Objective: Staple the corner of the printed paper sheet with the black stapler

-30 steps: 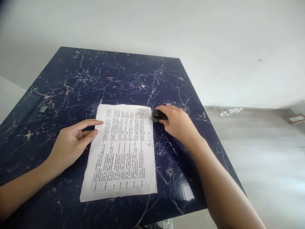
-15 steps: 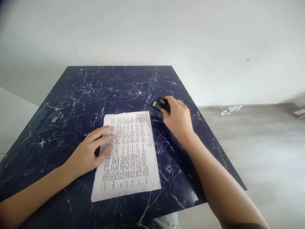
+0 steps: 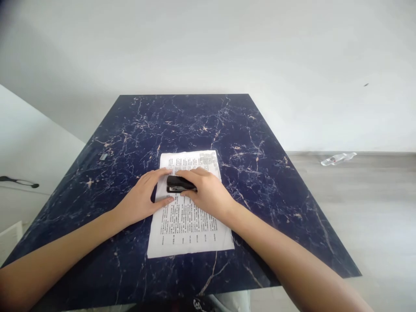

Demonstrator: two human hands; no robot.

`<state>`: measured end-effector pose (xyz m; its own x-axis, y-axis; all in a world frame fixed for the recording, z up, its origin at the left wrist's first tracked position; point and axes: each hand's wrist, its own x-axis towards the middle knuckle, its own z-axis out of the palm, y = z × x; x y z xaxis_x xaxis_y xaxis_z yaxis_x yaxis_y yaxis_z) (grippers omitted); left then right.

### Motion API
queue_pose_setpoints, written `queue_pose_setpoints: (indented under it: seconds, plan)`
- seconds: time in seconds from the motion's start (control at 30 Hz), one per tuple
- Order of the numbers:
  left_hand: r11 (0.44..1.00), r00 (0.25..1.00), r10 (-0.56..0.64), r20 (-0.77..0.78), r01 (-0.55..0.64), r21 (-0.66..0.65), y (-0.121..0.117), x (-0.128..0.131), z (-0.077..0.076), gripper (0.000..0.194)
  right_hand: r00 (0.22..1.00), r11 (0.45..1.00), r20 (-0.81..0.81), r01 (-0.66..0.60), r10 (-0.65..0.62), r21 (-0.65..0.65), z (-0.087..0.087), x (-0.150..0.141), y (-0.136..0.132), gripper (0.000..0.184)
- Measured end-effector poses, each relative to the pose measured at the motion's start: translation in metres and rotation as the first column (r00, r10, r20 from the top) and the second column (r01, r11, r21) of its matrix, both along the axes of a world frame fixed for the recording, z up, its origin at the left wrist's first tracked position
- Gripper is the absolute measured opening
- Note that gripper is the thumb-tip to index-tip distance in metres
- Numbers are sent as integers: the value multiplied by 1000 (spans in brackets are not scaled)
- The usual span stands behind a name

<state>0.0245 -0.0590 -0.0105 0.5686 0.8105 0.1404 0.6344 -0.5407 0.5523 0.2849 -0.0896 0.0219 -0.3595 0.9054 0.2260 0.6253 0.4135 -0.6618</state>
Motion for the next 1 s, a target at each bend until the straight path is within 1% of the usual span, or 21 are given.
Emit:
queue_pose_setpoints:
  seconds: [0.07,0.1,0.13,0.17,0.2,0.27,0.3,0.33,0.43,0.5,0.57,0.6,0.63,0.67,0.73,0.8,0.87,0.9,0.93,0.97,1.0]
  plan:
    - [1000,1000,8,10,-7,-9,0,0,1,71,998,998,-4,57,-57,-40,9,14,5,54]
    - [1000,1000,10,11,-10,-12,0,0,1,70,997,991,0,79,-80,-104,14,23,7,52]
    - [1000,1000,10,10,-10,-12,0,0,1,69,997,977,2,80,-81,-197,18,31,10,46]
    - [1000,1000,7,9,-7,-9,0,-1,1,68,998,949,-9,50,-56,-310,20,39,13,40]
    - [1000,1000,2,10,-2,-4,0,-1,1,67,999,907,-40,-1,-17,-420,22,46,16,37]
    - [1000,1000,-8,14,8,6,1,-1,0,64,989,811,-145,-107,27,-576,20,53,21,34]
    - [1000,1000,-6,16,6,7,1,-1,0,62,980,779,-200,-135,12,-613,17,55,23,33]
    - [1000,1000,0,16,0,3,0,-1,0,62,970,763,-242,-143,-18,-631,13,56,24,33]
    - [999,999,34,9,-34,-15,0,-1,2,61,946,760,-311,-132,-96,-636,2,55,26,33]
    - [999,999,49,18,-49,-21,0,-1,3,58,937,753,-336,-151,-98,-641,-3,56,28,33]
    - [999,997,52,48,-51,-18,1,-2,3,50,939,742,-335,-167,-82,-649,-5,59,29,35]
    - [999,996,50,68,-49,-12,1,-2,3,43,946,751,-319,-163,-67,-640,-4,60,30,37]
    - [999,995,46,85,-46,-1,2,-3,3,37,955,775,-291,-148,-48,-614,-3,61,30,39]
    - [999,994,43,100,-44,13,2,-3,3,31,967,812,-254,-126,-28,-570,-1,61,30,39]
    - [998,992,45,117,-50,41,3,-4,3,21,985,897,-171,-97,24,-431,1,56,29,42]
    - [998,991,50,124,-55,43,3,-4,4,19,991,954,-89,-121,100,-276,1,46,25,44]
    - [996,985,66,160,-74,41,2,-4,5,28,990,978,-26,-142,140,-150,-2,34,19,35]
    - [995,974,83,213,-92,36,2,-3,6,35,990,986,-3,-141,141,-89,-4,28,16,28]
    - [993,950,109,293,-117,12,2,-2,7,40,991,991,15,-129,130,-19,-5,24,13,21]
    - [989,909,143,391,-140,-36,2,-2,7,43,993,991,30,-113,111,65,-6,21,10,18]
    - [982,850,186,492,-148,-114,2,0,7,41,994,981,51,-100,93,164,-7,18,7,18]
